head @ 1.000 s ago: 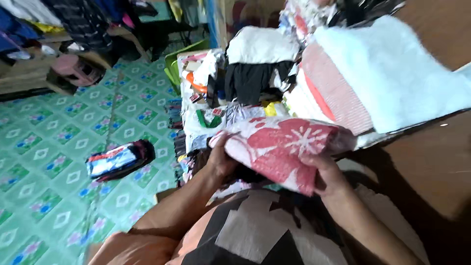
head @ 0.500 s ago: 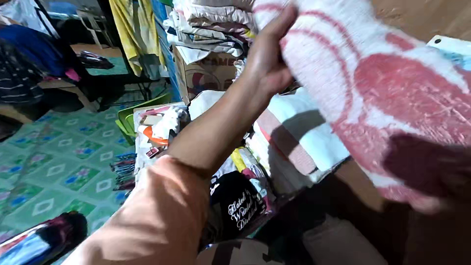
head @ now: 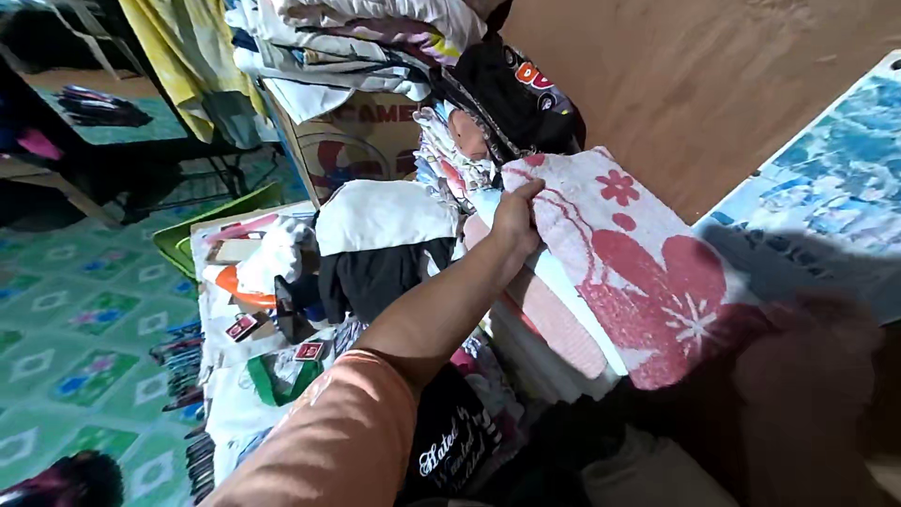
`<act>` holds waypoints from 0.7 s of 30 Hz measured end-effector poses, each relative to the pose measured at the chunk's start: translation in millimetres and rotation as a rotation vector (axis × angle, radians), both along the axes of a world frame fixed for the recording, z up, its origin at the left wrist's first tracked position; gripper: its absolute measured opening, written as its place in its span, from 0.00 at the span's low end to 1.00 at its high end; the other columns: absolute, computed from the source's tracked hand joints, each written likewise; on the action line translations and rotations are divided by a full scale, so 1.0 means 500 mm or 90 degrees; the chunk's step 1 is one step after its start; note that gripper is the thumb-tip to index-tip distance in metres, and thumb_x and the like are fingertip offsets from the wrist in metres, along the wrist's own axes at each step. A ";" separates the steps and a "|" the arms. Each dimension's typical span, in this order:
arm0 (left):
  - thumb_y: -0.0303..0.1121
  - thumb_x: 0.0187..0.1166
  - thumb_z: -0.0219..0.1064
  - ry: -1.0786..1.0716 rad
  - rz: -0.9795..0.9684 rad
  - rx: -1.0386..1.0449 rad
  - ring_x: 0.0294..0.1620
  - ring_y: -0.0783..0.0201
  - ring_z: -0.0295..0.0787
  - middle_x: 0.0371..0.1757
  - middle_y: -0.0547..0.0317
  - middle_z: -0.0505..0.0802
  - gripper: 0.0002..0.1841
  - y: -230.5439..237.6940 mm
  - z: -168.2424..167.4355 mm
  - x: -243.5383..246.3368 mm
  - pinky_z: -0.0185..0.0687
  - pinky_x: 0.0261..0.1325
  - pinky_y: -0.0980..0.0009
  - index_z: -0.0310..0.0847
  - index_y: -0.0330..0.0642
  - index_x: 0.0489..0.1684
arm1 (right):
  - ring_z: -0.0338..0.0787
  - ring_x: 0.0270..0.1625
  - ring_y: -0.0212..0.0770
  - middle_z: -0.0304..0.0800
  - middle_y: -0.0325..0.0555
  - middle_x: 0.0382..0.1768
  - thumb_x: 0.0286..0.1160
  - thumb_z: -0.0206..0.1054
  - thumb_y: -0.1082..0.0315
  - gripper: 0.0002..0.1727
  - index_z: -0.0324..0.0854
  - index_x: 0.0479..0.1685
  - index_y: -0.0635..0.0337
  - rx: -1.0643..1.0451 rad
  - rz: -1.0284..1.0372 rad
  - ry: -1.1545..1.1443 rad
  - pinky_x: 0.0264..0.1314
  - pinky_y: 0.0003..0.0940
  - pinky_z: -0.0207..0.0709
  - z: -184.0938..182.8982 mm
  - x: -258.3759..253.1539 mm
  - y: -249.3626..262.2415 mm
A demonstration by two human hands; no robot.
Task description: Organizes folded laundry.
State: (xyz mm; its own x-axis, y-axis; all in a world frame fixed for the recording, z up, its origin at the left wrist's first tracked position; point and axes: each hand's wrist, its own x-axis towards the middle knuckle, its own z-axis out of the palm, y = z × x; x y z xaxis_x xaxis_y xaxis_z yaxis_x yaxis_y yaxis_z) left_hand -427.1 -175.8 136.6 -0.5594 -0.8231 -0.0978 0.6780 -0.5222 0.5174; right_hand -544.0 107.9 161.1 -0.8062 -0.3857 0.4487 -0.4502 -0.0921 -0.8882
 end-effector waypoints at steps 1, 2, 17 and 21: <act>0.33 0.83 0.65 0.006 0.008 -0.011 0.48 0.53 0.92 0.50 0.45 0.91 0.21 -0.001 0.005 0.003 0.90 0.52 0.52 0.68 0.41 0.73 | 0.84 0.37 0.23 0.81 0.29 0.48 0.82 0.60 0.67 0.24 0.64 0.77 0.49 0.000 0.050 0.063 0.38 0.27 0.85 0.022 -0.019 -0.030; 0.32 0.83 0.65 0.012 0.009 -0.034 0.48 0.54 0.92 0.51 0.45 0.90 0.23 0.000 0.008 0.006 0.90 0.53 0.53 0.66 0.41 0.74 | 0.84 0.50 0.21 0.80 0.26 0.57 0.79 0.64 0.67 0.28 0.63 0.77 0.47 -0.012 0.131 0.115 0.51 0.26 0.85 0.046 -0.040 -0.066; 0.39 0.85 0.63 -0.228 0.013 -0.095 0.53 0.52 0.90 0.56 0.42 0.89 0.23 -0.130 0.012 0.011 0.89 0.54 0.52 0.70 0.34 0.72 | 0.81 0.69 0.71 0.84 0.71 0.62 0.81 0.65 0.45 0.32 0.81 0.67 0.68 0.432 0.150 0.542 0.70 0.71 0.73 0.063 0.011 -0.414; 0.54 0.85 0.61 -0.167 -0.071 -0.056 0.50 0.56 0.91 0.52 0.48 0.92 0.28 -0.141 0.061 -0.022 0.90 0.52 0.54 0.75 0.39 0.70 | 0.69 0.83 0.72 0.67 0.68 0.83 0.64 0.78 0.46 0.55 0.55 0.91 0.62 0.713 0.153 0.512 0.76 0.75 0.67 0.071 0.098 -0.424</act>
